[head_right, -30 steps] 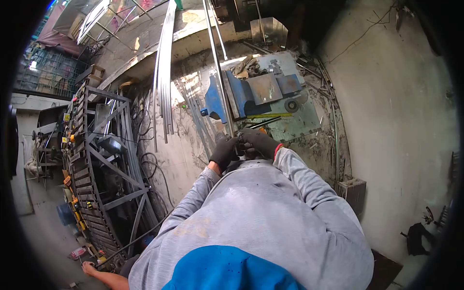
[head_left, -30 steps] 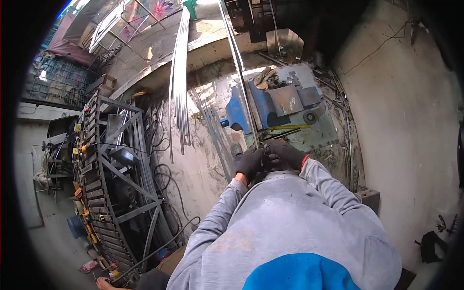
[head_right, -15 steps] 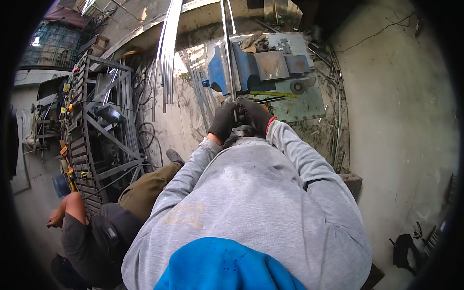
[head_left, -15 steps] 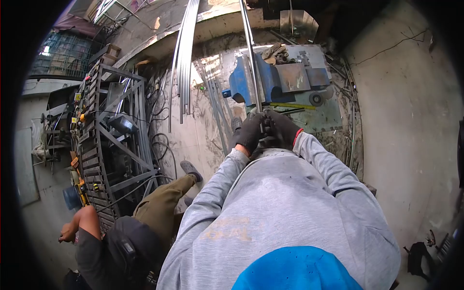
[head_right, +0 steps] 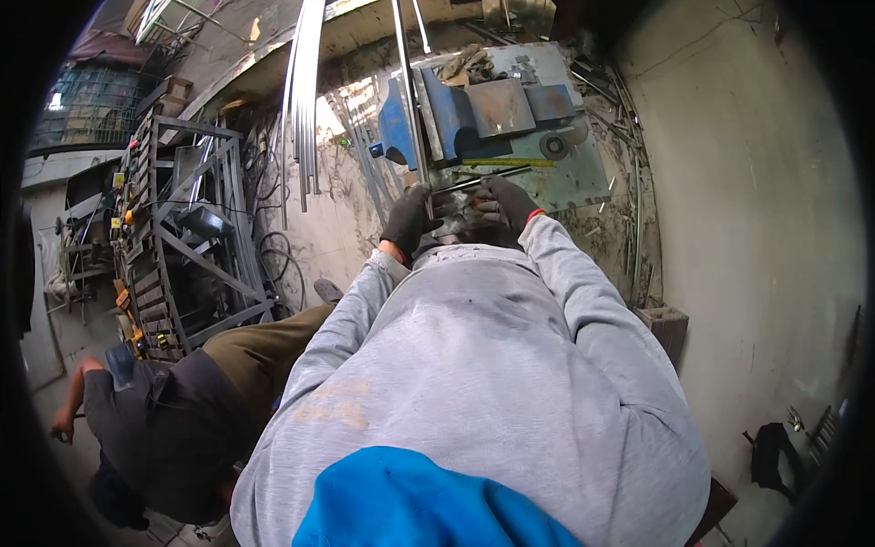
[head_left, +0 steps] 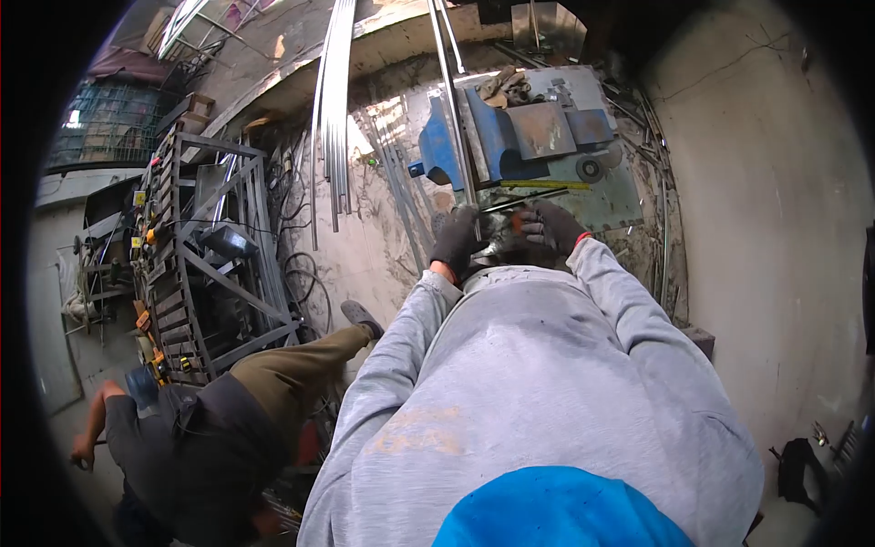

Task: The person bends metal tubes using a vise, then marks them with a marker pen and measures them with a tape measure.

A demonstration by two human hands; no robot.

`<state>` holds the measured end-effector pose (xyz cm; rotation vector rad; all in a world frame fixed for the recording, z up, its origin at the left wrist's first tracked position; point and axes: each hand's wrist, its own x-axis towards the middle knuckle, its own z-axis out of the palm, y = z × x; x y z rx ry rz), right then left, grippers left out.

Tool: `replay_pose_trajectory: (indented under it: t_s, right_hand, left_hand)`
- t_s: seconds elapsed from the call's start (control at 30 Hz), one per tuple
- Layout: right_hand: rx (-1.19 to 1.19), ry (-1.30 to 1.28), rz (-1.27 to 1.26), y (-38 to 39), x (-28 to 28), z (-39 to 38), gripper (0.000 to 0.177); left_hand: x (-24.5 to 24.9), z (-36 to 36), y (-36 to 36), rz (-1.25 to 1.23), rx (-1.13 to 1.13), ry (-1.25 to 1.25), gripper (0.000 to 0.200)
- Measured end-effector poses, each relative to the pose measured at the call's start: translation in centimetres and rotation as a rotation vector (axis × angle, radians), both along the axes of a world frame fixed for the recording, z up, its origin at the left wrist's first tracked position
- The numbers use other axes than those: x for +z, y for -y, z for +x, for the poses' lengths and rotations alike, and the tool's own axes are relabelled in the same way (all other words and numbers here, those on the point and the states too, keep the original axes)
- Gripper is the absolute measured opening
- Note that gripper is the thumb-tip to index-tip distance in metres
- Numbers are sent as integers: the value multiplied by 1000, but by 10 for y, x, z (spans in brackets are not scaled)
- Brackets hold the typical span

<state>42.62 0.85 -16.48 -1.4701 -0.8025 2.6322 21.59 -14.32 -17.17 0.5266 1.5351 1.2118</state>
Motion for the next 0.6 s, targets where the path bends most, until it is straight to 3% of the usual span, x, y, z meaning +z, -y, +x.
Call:
replay_pose_trajectory:
  t_s: [0.03,0.07,0.13,0.23,0.3,0.37,0.43,0.53,0.6]
  right_hand:
    - [-90,75,81,0,-12,23,45]
    - [-177,151,166,1,-24,48,44]
    - [-211,370,274,8,-54,103,38]
    - [-105,704,425,51,-130,203,36]
    - [167,846,541,94,-184,272,35]
    - [595,786,751,135,-237,327,34]
    - [1236,795,1017,151,-205,317,33]
    - [1304,832,969,143,-195,269,20]
    - [596,915,753,127,-195,229,27]
  left_hand:
    - [2,-2,1,-27,30,35,31]
    - [29,-5,-1,-188,187,411,35]
    - [30,-23,18,-165,282,566,39]
    - [32,-48,57,-231,479,504,38]
    - [31,-68,97,-246,560,516,37]
    - [44,-69,126,-266,660,508,40]
    - [65,-60,150,-293,726,470,49]
    - [73,-52,182,-327,744,474,51]
    - [76,-46,183,-336,736,496,50]
